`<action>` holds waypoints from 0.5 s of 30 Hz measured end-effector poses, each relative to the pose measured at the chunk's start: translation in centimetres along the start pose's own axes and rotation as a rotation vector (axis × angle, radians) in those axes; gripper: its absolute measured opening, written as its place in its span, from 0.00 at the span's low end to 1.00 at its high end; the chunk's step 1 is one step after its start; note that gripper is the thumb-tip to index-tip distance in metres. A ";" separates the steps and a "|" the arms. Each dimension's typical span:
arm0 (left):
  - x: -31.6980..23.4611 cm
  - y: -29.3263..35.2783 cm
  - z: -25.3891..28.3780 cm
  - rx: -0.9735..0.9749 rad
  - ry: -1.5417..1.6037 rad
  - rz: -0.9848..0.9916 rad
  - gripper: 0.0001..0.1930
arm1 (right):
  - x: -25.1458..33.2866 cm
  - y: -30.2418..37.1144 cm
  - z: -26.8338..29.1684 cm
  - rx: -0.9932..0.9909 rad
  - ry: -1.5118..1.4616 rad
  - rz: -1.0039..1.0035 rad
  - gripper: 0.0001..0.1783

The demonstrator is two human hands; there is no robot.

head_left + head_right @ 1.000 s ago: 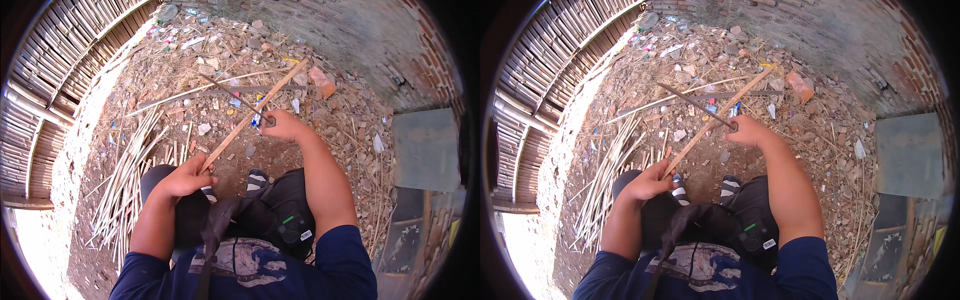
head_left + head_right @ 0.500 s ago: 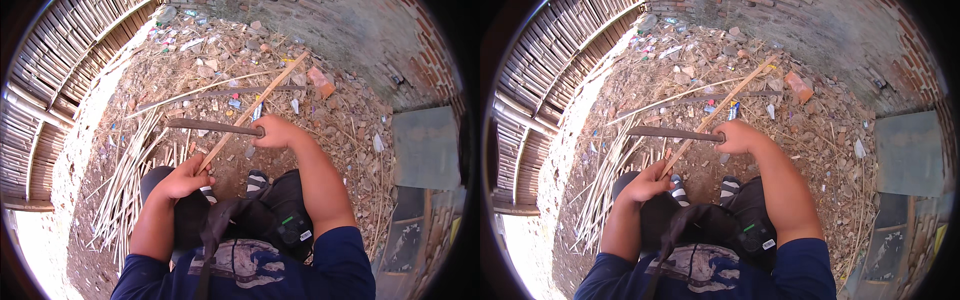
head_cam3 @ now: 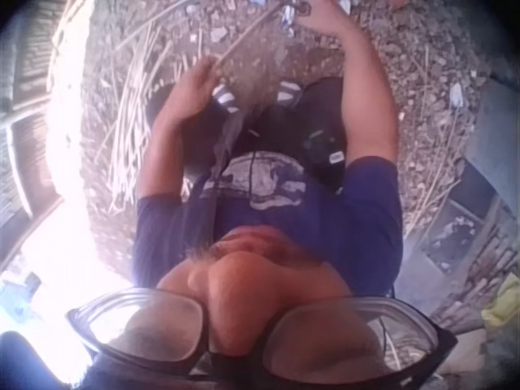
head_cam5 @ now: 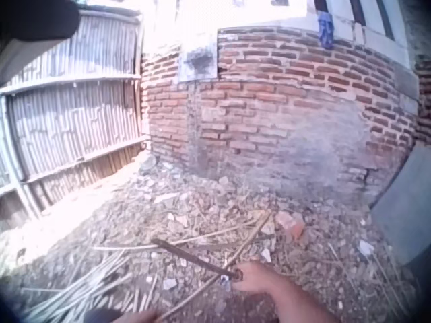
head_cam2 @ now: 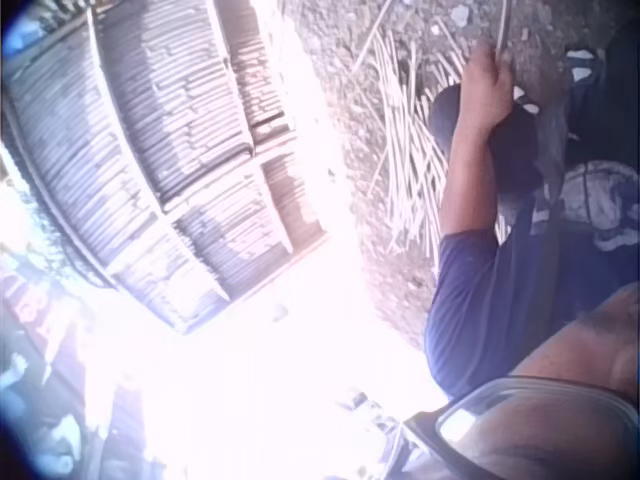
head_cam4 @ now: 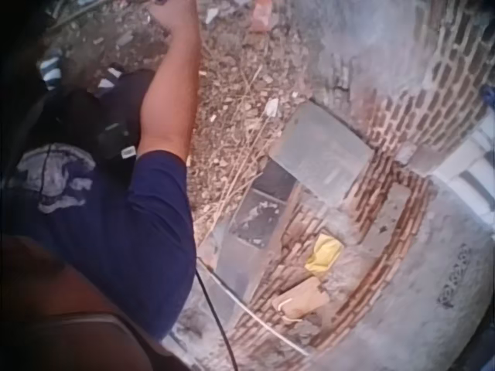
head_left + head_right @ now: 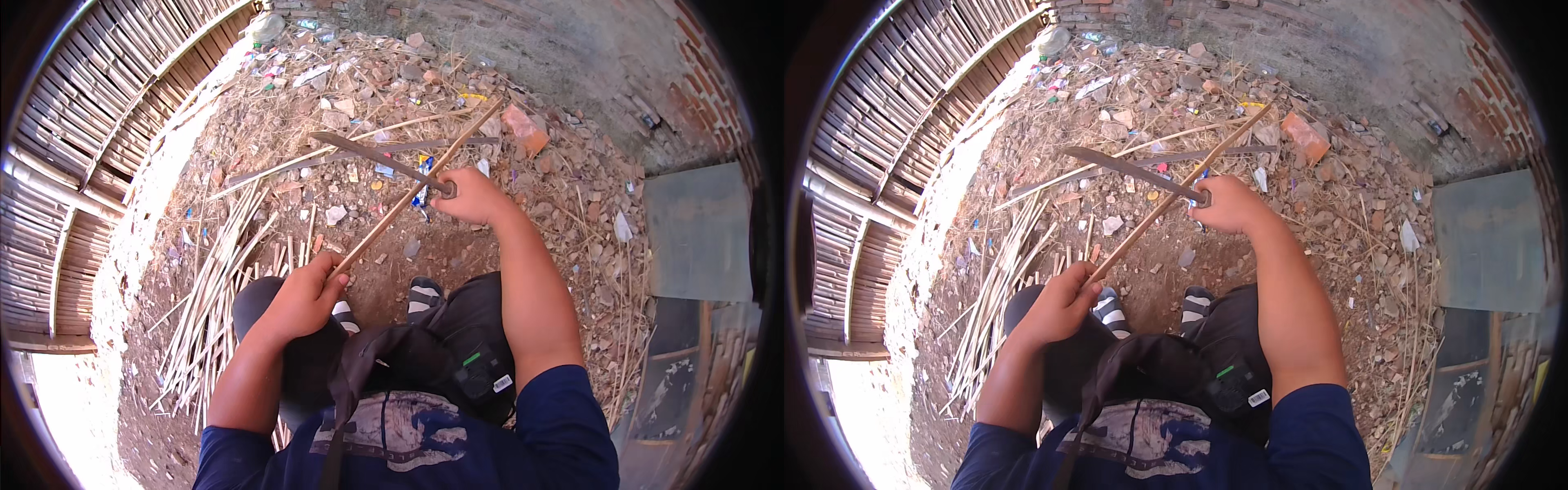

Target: The person scrapes a wooden stick using a metal blade by hand, turning the stick repeatedly to clean or sharpen it.

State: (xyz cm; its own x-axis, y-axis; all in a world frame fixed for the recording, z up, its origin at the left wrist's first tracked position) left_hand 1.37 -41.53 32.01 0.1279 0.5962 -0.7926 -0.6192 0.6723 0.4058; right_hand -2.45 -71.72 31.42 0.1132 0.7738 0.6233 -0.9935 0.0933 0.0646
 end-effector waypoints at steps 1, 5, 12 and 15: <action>-1.7 0.5 0.6 -0.116 -0.166 -0.042 0.11 | 0.3 0.1 -0.1 0.038 0.007 0.011 0.24; -1.5 0.3 1.0 -0.143 -0.094 0.076 0.15 | 0.6 0.6 -0.5 0.075 0.032 0.021 0.25; 1.0 1.0 0.9 -0.298 -0.106 0.074 0.15 | 2.7 0.4 -2.9 0.189 0.114 0.130 0.26; 0.4 1.2 0.7 -0.308 -0.150 0.057 0.14 | 2.3 0.1 -2.9 0.234 0.034 0.071 0.27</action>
State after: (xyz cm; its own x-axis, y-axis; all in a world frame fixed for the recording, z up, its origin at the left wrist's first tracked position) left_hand 1.28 -40.19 32.51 0.1849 0.7020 -0.6877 -0.8302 0.4860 0.2729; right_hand -2.31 -68.12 30.60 0.0394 0.7945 0.6060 -0.9734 -0.1065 0.2028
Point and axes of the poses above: each hand's wrist, its own y-axis away from the middle knuckle, its own z-axis out of the back of the hand, x = y × z, the point moved 7 cm from there along -y, towards the middle knuckle, and after that the axes turned 12 degrees about z, right-handed, at the moved point
